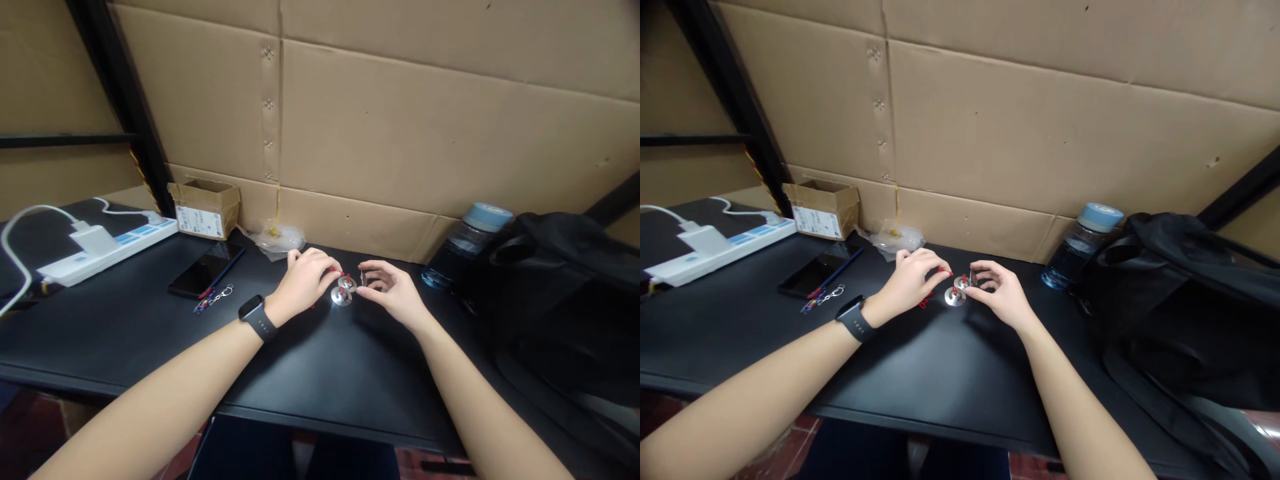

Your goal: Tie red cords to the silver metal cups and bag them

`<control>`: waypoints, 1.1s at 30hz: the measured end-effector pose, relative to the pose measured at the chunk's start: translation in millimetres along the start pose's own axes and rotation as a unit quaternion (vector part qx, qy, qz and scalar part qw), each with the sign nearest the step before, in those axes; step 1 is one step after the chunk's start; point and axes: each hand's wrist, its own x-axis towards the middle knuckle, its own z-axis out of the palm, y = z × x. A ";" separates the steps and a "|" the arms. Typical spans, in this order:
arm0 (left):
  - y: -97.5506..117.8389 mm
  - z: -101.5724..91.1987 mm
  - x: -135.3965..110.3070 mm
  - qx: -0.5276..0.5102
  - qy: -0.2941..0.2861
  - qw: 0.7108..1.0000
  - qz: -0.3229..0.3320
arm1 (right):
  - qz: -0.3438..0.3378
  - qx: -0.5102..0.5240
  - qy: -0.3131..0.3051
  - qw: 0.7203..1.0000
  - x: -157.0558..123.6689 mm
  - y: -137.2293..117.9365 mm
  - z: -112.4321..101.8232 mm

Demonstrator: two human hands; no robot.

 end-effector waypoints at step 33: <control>16.0 9.6 -9.7 -0.037 0.035 0.999 0.013 | -0.021 0.112 0.034 0.993 -14.5 -14.0 35.8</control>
